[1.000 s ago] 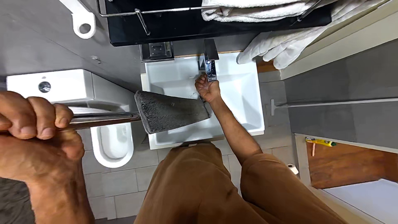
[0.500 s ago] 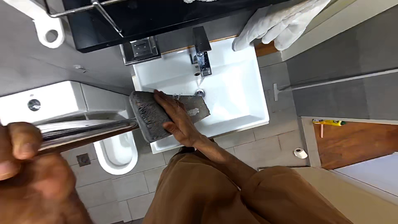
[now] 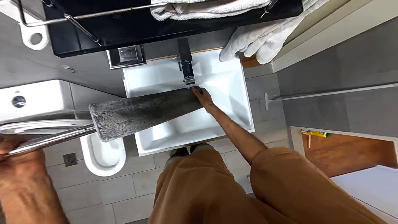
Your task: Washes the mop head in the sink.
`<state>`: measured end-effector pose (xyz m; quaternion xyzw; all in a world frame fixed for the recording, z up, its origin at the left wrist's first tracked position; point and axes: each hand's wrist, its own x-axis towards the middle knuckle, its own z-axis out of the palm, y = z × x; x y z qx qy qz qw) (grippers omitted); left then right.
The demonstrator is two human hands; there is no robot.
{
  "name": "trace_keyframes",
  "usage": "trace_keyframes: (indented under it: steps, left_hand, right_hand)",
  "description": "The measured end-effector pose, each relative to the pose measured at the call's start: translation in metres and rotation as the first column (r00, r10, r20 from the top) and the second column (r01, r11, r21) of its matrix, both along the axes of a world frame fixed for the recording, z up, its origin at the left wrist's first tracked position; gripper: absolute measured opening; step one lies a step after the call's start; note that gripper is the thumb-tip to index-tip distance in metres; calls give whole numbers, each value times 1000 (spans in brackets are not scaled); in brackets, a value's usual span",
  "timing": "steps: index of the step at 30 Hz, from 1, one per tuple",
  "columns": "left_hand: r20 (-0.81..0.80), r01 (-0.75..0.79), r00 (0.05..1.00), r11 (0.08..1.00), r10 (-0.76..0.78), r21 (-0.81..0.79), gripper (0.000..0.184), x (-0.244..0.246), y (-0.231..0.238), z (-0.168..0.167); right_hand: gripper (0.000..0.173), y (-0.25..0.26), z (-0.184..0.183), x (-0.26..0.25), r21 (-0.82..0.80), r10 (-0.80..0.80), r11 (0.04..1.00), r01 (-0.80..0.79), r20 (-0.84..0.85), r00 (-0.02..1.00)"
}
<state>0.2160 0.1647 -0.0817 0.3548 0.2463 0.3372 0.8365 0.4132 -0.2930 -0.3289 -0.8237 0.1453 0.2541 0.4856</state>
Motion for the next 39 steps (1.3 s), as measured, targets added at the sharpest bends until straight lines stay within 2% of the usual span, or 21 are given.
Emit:
trace_keyframes:
  steps: [3, 5, 7, 12, 15, 17, 19, 22, 23, 25, 27, 29, 31, 32, 34, 36, 38, 39]
  left_hand:
    - [0, -121, 993, 993, 121, 18, 50, -17, 2, -28]
    - [-108, -233, 967, 973, 232, 2, 52, -29, 4, -45]
    - [-190, -342, 928, 936, 321, -85, 57, -37, 12, -62]
    - [-348, -453, 862, 869, 369, -200, 59, -57, 42, -131]
    - [-441, -481, 816, 863, 374, -156, 54, -65, 44, -171]
    - [-477, -506, 787, 851, 391, -138, 51, -67, 46, -193]
    - [-485, -529, 776, 835, 403, -152, 49, -65, 47, -205]
    - [-464, -552, 780, 811, 420, -195, 50, -65, 50, -219]
    - [-466, -552, 781, 810, 417, -200, 51, -65, 52, -223]
    - [-478, -542, 782, 816, 401, -201, 53, -65, 56, -232]
    - [-494, -537, 775, 823, 394, -187, 55, -62, 56, -239]
    - [-503, -540, 768, 823, 397, -175, 55, -60, 54, -245]
    - [-504, -535, 771, 825, 390, -180, 57, -58, 51, -245]
    - [-505, -532, 773, 827, 384, -185, 58, -57, 50, -245]
    - [-503, -521, 779, 832, 373, -190, 59, -53, 50, -247]
    - [-496, -521, 783, 831, 375, -194, 60, -49, 50, -250]
    - [-487, -521, 787, 831, 378, -197, 59, -44, 47, -249]
    - [-484, -518, 790, 832, 376, -197, 59, -40, 44, -247]
  right_hand:
    - [60, 5, 1, 29, 11, 9, 1000, -9, 42, 999]
    - [56, 13, 4, 34, 22, -46, 999, 44, 66, 997]
    - [52, 24, 14, 37, 1, -101, 995, 101, 91, 991]
    - [51, 50, 52, 30, -309, -164, 936, 171, 46, 985]
    - [37, 50, 53, 28, -344, -74, 934, 97, 77, 994]
    - [29, 43, 48, 30, -240, 8, 970, 29, 154, 988]
    - [39, 33, 45, 32, -35, 77, 997, -70, 249, 965]
    - [52, 22, 51, 31, 352, 87, 915, -199, 308, 947]
    - [54, 21, 53, 31, 434, 70, 878, -203, 303, 950]
    - [51, 21, 51, 32, 503, 22, 845, -181, 306, 952]
    - [44, 24, 44, 33, 507, -38, 849, -147, 338, 940]
    - [40, 29, 40, 35, 367, -49, 925, -98, 371, 927]
    - [37, 39, 49, 35, -45, 37, 999, -24, 326, 945]
    - [38, 48, 59, 33, -260, 66, 966, 4, 258, 964]
    - [43, 61, 72, 30, -501, 69, 865, 29, 175, 982]
    - [54, 64, 74, 30, -580, 70, 812, 59, 197, 978]
    - [73, 60, 70, 30, -558, 105, 827, 63, 264, 959]
    - [77, 55, 67, 31, -517, 117, 854, 60, 303, 946]
